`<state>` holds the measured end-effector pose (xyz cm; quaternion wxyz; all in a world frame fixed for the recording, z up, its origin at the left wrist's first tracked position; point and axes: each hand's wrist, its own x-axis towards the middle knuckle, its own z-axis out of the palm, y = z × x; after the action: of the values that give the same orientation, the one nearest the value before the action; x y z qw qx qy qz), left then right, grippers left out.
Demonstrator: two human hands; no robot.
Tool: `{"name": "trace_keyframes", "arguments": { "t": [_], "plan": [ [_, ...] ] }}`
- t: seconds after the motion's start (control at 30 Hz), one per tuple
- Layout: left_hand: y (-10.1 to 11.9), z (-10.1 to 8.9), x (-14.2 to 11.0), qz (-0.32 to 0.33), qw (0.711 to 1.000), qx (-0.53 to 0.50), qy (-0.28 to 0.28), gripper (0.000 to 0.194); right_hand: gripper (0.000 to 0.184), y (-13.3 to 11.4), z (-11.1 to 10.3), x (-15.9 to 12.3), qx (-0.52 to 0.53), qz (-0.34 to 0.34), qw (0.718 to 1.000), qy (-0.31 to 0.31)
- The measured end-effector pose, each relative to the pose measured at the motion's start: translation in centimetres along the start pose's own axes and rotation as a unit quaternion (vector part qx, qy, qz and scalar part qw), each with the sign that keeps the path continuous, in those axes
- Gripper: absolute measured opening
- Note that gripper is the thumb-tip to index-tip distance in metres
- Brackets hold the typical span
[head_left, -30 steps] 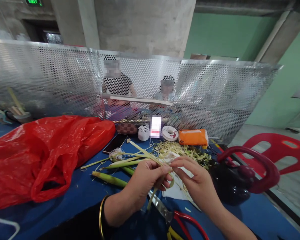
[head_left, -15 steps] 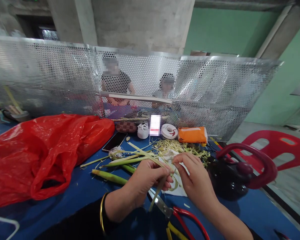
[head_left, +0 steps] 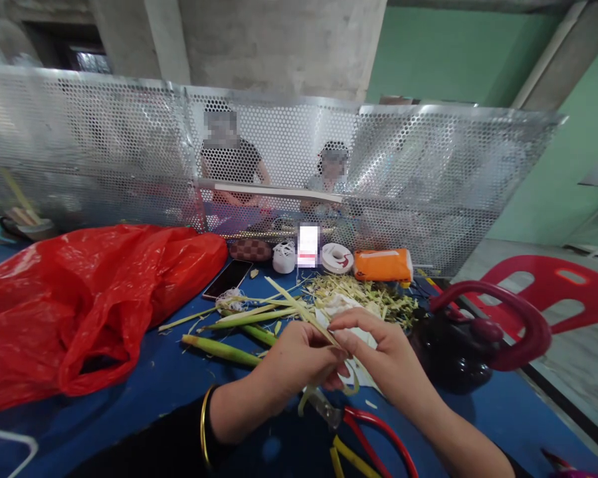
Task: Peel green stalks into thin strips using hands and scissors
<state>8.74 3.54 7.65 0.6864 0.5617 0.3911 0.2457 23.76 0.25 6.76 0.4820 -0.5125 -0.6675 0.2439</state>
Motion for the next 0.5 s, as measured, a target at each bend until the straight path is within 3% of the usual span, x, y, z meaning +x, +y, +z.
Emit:
{"name": "trace_keyframes", "arguments": {
  "t": [0.13,0.3,0.5],
  "plan": [
    [-0.8,0.5,0.2,-0.025,0.999,0.037,-0.019,0.014,0.01,-0.5,0.6,-0.3,0.004,0.047,0.999,-0.005],
    [-1.4,0.5,0.4,-0.012,0.999,0.027,-0.028,0.013,0.013,-0.1,0.9,-0.5,-0.008,0.043,0.999,0.002],
    [-0.4,-0.3,0.3,-0.033,0.998,-0.045,-0.039,0.017,0.019,0.5,-0.1,0.2,0.031,0.055,0.998,0.006]
  ]
}}
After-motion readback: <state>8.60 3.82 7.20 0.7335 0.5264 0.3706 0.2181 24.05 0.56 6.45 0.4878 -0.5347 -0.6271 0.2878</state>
